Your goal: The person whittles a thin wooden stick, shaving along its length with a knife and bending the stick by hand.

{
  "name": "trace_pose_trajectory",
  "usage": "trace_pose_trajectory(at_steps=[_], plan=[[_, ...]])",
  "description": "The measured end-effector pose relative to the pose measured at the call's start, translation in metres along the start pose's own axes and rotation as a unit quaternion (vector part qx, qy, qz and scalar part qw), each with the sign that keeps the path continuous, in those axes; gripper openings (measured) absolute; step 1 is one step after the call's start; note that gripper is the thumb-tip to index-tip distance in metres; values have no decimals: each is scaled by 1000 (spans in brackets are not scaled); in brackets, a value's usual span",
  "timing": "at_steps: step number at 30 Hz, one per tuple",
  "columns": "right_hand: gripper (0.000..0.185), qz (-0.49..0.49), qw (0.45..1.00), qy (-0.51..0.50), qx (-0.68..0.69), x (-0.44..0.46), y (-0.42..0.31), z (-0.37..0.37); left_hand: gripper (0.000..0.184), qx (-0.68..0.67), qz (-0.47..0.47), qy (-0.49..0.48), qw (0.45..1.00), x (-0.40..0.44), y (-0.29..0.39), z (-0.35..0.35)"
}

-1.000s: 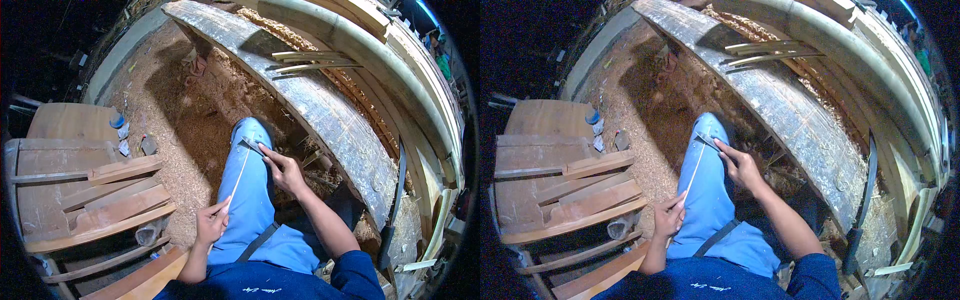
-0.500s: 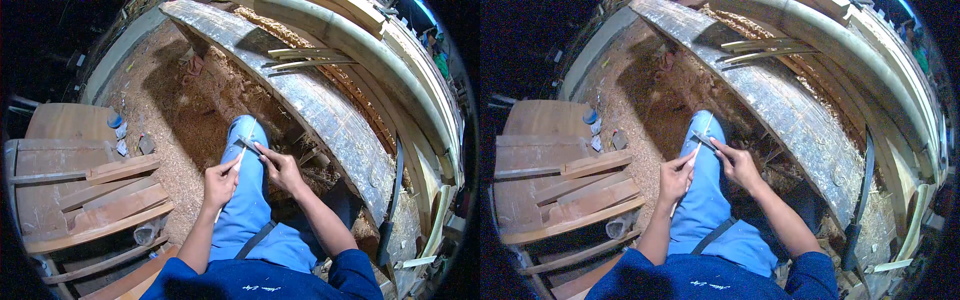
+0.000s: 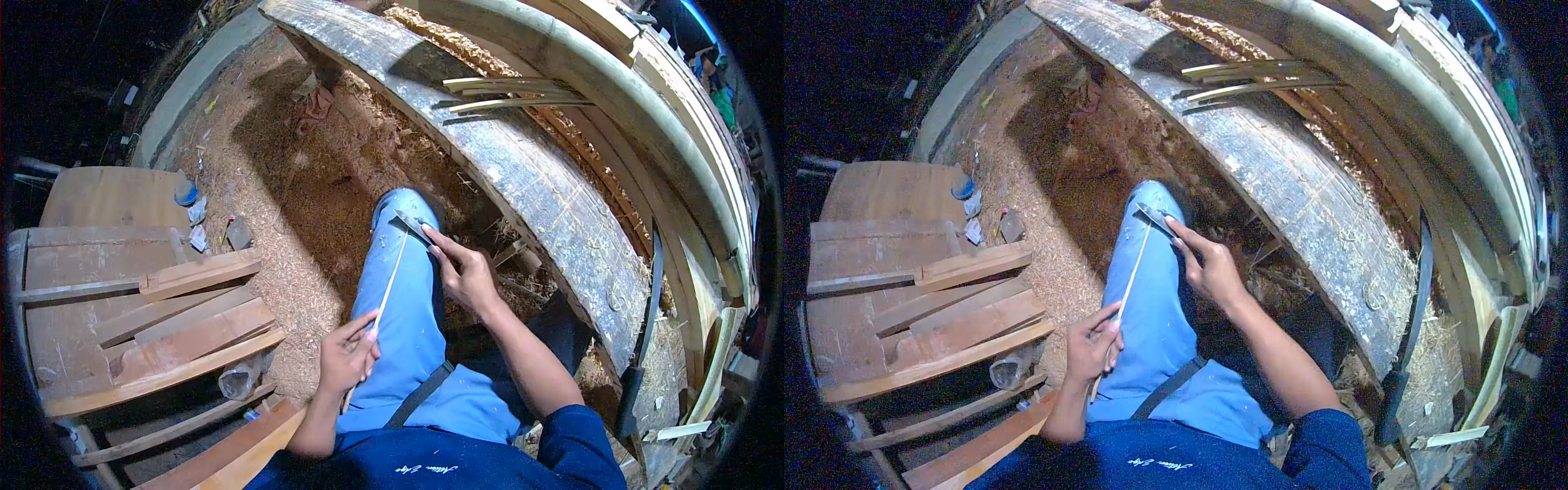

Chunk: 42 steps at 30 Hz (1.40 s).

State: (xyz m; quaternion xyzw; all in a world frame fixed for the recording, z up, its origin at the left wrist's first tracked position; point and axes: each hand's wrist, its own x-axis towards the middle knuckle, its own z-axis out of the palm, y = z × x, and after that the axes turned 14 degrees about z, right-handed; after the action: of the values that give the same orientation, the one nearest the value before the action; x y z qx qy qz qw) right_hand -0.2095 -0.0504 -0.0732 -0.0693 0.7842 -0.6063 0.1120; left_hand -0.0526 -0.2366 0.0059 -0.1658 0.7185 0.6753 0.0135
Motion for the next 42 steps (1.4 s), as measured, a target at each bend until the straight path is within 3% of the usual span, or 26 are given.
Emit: trace_pose_trajectory(at_steps=[4,6,9,11,12,15,19,25,31,34,42], plan=[[42,-6,999,-31,-20,-4,-2,-3,34,11,-4,-2,1000,44,23,24],[34,35,996,-79,-33,-8,-13,-9,33,47,-26,18,998,63,29,34],[39,-22,998,-37,-41,-6,-8,-9,32,34,-14,17,999,68,19,31],[36,19,999,-1,33,-1,4,-4,30,35,-18,12,999,57,12,22],[31,92,995,3,35,3,-1,-8,30,29,-21,2,999,49,9,18],[26,186,977,40,101,11,57,2,33,2,-34,-9,999,35,5,10],[27,112,993,24,18,7,52,-12,40,-46,-32,14,998,38,8,13],[32,-1,999,-46,-1,-4,-3,-14,31,9,-9,37,999,70,21,32],[32,5,999,-38,-31,-9,-2,-4,27,38,8,78,996,106,22,52],[34,-45,999,-18,-16,-10,2,-1,29,42,9,104,994,110,20,57],[38,-70,997,-23,-25,-11,9,0,21,2,15,73,997,111,14,49]])
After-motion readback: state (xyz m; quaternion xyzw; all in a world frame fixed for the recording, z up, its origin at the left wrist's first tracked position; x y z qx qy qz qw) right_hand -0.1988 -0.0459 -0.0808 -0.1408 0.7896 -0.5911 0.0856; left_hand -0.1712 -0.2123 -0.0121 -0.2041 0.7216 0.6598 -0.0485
